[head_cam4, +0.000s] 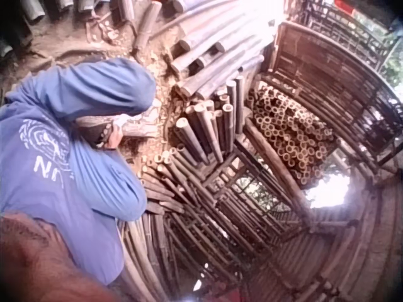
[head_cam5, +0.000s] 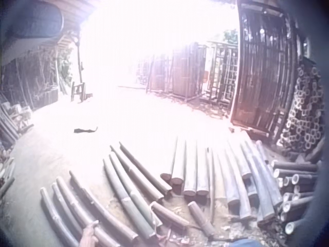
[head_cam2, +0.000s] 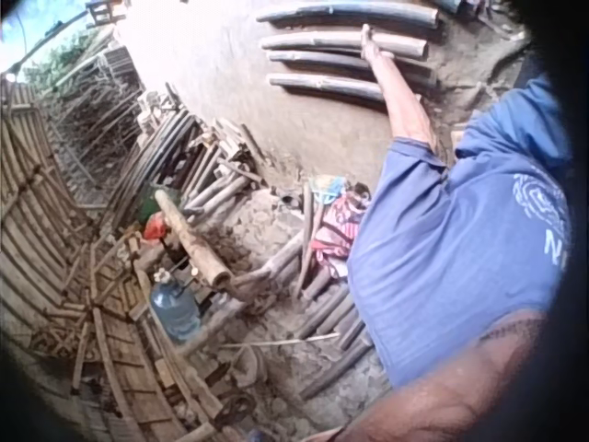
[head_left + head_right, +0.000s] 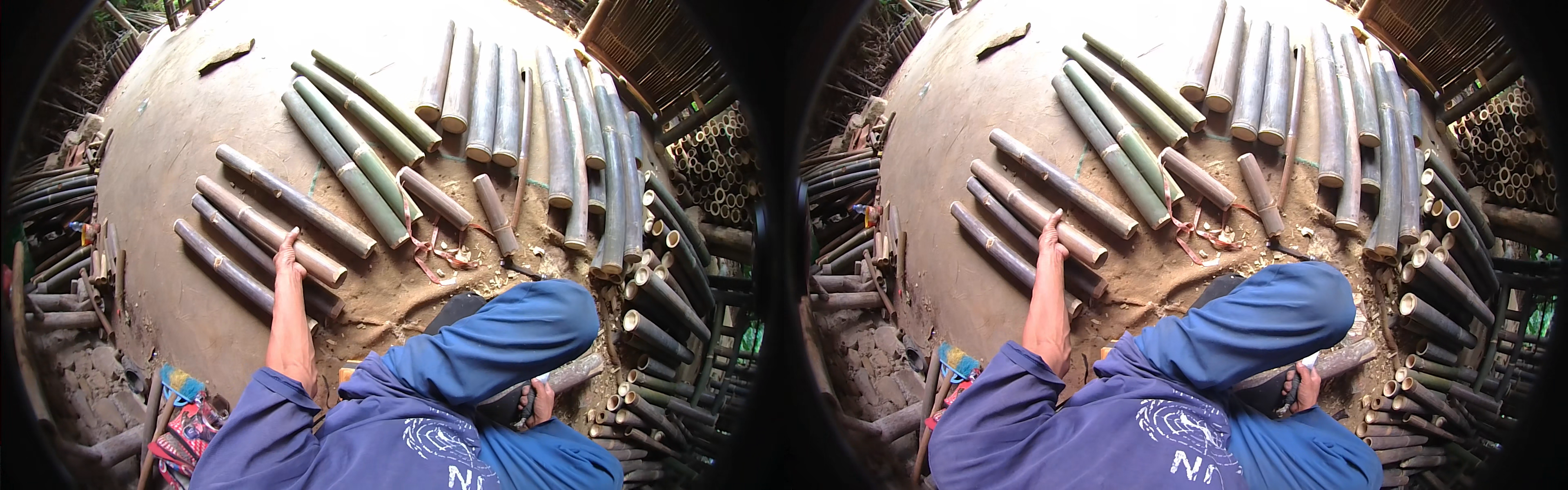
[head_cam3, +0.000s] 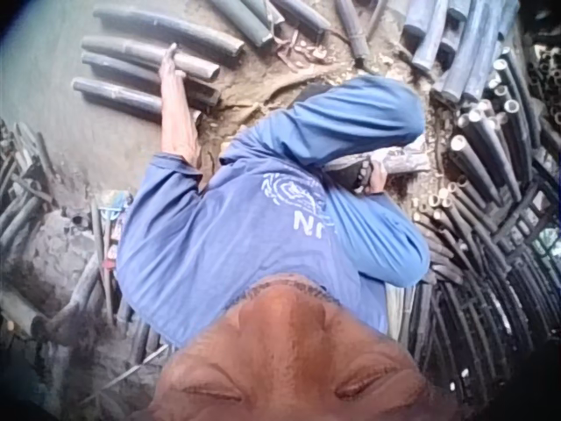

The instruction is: The person sits on the ground and shaves the ends of bamboo poles with a knife, handling multiple poles and fitting them into a bamboo joint.

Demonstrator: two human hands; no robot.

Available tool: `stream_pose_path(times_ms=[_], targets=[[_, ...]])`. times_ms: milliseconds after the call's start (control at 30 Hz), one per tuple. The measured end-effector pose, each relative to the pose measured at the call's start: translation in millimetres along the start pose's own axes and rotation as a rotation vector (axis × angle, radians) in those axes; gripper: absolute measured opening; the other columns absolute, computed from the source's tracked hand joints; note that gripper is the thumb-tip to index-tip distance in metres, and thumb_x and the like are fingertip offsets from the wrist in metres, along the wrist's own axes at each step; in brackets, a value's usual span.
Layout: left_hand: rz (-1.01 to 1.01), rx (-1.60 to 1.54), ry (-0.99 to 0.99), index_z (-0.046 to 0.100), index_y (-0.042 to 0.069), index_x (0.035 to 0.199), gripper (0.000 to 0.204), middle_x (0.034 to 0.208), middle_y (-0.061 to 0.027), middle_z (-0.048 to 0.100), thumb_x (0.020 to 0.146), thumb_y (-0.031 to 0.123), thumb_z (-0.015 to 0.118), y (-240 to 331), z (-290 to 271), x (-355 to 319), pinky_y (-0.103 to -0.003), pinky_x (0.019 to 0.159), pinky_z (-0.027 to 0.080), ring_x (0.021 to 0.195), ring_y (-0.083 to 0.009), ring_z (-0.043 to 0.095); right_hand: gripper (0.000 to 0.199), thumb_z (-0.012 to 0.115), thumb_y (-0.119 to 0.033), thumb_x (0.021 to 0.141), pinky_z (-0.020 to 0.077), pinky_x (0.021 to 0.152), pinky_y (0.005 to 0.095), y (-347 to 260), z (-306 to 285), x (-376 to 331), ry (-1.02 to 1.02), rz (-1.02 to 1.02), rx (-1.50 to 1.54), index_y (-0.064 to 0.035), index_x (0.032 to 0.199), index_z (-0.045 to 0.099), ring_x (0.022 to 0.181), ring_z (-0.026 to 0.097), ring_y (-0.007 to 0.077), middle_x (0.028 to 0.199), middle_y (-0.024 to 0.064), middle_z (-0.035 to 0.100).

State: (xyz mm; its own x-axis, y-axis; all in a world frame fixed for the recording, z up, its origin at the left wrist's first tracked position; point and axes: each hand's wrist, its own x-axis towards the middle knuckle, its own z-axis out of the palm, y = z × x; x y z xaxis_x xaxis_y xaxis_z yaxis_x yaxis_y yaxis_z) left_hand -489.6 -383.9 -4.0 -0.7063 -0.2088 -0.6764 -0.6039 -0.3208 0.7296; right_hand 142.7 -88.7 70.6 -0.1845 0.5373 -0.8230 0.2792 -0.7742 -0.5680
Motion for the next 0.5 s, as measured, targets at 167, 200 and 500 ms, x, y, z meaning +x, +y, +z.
stream_pose_path(times_ms=[167,200,500], targets=[[0.177,0.118,0.09,0.068,-0.012,0.1,0.047,0.099,-0.0135,0.068,0.066,0.012,0.089,-11.4,19.4,-15.7,-0.045,0.078,0.058,0.081,-0.0261,0.066,0.014,0.057,-0.024,0.1,0.0432,0.039,0.0303,-5.5,8.3,-7.5,-0.01,-0.021,0.011,-0.0127,0.104,0.05,0.045,0.051,0.0143,0.069,0.0043,0.057],[0.236,0.03,0.032,0.069,-0.009,0.095,0.039,0.094,-0.0108,0.068,0.067,0.011,0.088,-12.8,17.5,-12.5,-0.045,0.075,0.058,0.079,-0.0248,0.065,0.014,0.058,-0.023,0.1,0.0433,0.039,0.0304,-4.6,15.4,-4.1,0.011,-0.011,0.024,-0.0125,0.106,0.05,0.045,0.052,0.0145,0.068,0.0042,0.058],[0.366,0.068,-0.756,0.063,0.003,0.106,0.029,0.096,-0.0092,0.066,0.091,0.025,0.074,88.4,178.0,-80.2,-0.037,0.091,0.053,0.093,-0.0223,0.065,0.031,0.067,-0.024,0.097,0.0443,0.041,0.0306,-15.1,14.4,4.3,0.113,-0.122,0.062,-0.0028,0.119,0.06,0.047,0.053,0.0124,0.07,0.0043,0.06]])
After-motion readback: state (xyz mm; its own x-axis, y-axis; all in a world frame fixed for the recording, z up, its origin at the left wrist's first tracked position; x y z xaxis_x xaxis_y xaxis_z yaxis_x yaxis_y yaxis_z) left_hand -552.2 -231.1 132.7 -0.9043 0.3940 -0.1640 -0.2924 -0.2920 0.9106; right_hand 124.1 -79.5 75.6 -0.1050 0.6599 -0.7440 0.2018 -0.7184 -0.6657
